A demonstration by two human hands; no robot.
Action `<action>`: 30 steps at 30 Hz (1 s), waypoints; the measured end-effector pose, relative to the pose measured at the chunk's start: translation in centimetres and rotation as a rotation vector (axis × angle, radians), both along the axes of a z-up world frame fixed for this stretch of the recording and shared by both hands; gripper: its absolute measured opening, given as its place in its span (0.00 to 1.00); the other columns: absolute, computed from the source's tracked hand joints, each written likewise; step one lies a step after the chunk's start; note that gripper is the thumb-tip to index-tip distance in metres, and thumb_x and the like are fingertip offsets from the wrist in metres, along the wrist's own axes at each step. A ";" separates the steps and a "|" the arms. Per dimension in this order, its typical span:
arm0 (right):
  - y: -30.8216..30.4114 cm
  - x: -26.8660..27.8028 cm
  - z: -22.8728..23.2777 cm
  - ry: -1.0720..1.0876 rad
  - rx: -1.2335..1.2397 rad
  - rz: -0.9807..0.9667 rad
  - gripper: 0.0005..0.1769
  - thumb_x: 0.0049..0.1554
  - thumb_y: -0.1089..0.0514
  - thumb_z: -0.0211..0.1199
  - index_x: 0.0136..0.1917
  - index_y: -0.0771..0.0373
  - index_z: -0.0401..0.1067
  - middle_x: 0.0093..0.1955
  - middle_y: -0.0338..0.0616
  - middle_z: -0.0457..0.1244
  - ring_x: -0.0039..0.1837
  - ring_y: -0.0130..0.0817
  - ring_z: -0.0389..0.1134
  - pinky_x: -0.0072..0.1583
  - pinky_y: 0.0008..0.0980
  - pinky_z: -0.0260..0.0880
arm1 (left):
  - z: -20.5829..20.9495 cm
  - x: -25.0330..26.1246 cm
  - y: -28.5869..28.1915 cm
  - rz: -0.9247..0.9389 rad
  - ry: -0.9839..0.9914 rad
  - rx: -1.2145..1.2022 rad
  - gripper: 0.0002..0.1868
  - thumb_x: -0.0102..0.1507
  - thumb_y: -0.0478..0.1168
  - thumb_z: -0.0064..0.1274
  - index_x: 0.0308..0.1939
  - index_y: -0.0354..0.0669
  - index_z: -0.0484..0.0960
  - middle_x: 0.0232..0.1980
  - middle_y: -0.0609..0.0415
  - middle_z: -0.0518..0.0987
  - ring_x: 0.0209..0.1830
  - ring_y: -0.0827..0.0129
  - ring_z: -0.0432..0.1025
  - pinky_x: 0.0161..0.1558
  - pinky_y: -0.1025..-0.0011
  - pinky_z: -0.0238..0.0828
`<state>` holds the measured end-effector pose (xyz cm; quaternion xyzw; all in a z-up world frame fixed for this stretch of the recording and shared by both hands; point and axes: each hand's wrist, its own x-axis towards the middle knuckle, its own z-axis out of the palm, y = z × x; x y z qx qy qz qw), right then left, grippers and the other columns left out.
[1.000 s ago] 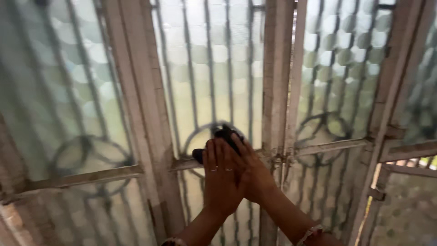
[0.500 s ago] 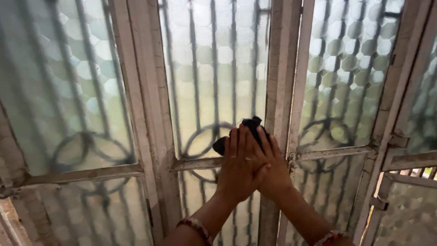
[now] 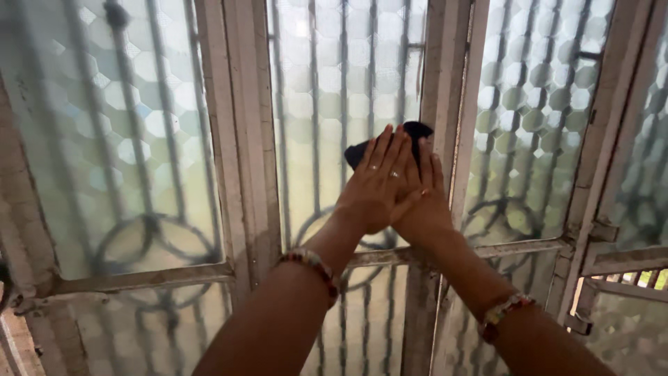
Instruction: The person cleans a multi-pane window with metal grilles using a dark cloth. They wipe the glass and frames, periodically dipping the cloth into a metal bowl of water on the windowsill to wet it, and continue wiping different sections of the window.
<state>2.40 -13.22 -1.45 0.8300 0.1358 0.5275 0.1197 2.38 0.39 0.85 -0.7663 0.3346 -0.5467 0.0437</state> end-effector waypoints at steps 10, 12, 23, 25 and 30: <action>0.3 1.4 1.5 -0.062 0.157 0.236 0.49 0.60 0.39 0.53 0.84 0.62 0.39 0.86 0.57 0.34 0.86 0.58 0.27 0.79 0.60 0.27 | 3.4 -1.4 0.1 0.165 0.026 0.056 0.44 0.69 0.65 0.29 0.79 0.36 0.51 0.84 0.43 0.44 0.85 0.52 0.30 0.80 0.55 0.22; 0.9 1.3 0.7 -0.057 0.195 0.249 0.50 0.59 0.39 0.53 0.83 0.66 0.39 0.85 0.59 0.34 0.85 0.60 0.27 0.78 0.61 0.26 | 2.9 -1.4 0.5 0.183 0.040 0.107 0.44 0.70 0.66 0.28 0.78 0.36 0.51 0.85 0.43 0.44 0.85 0.53 0.30 0.80 0.56 0.21; 2.9 0.2 -5.2 -0.099 0.291 0.316 0.55 0.54 0.36 0.54 0.81 0.71 0.39 0.85 0.64 0.33 0.84 0.67 0.27 0.76 0.67 0.27 | -2.8 -1.0 1.7 0.066 0.056 0.156 0.46 0.69 0.65 0.30 0.79 0.33 0.52 0.84 0.42 0.45 0.85 0.50 0.33 0.80 0.55 0.23; 3.2 -0.4 -6.6 -0.101 0.303 0.325 0.55 0.53 0.37 0.53 0.80 0.71 0.39 0.84 0.65 0.34 0.83 0.68 0.28 0.76 0.67 0.28 | -4.3 -1.0 1.9 0.026 0.078 0.148 0.45 0.69 0.65 0.30 0.79 0.32 0.52 0.84 0.42 0.46 0.85 0.50 0.33 0.81 0.55 0.23; 3.7 -1.5 -10.8 -0.093 0.254 0.245 0.45 0.60 0.43 0.50 0.82 0.64 0.41 0.85 0.61 0.35 0.84 0.67 0.30 0.77 0.64 0.31 | -8.3 -1.5 2.7 -0.091 0.115 0.094 0.44 0.72 0.64 0.30 0.80 0.32 0.52 0.85 0.42 0.47 0.87 0.52 0.35 0.82 0.57 0.25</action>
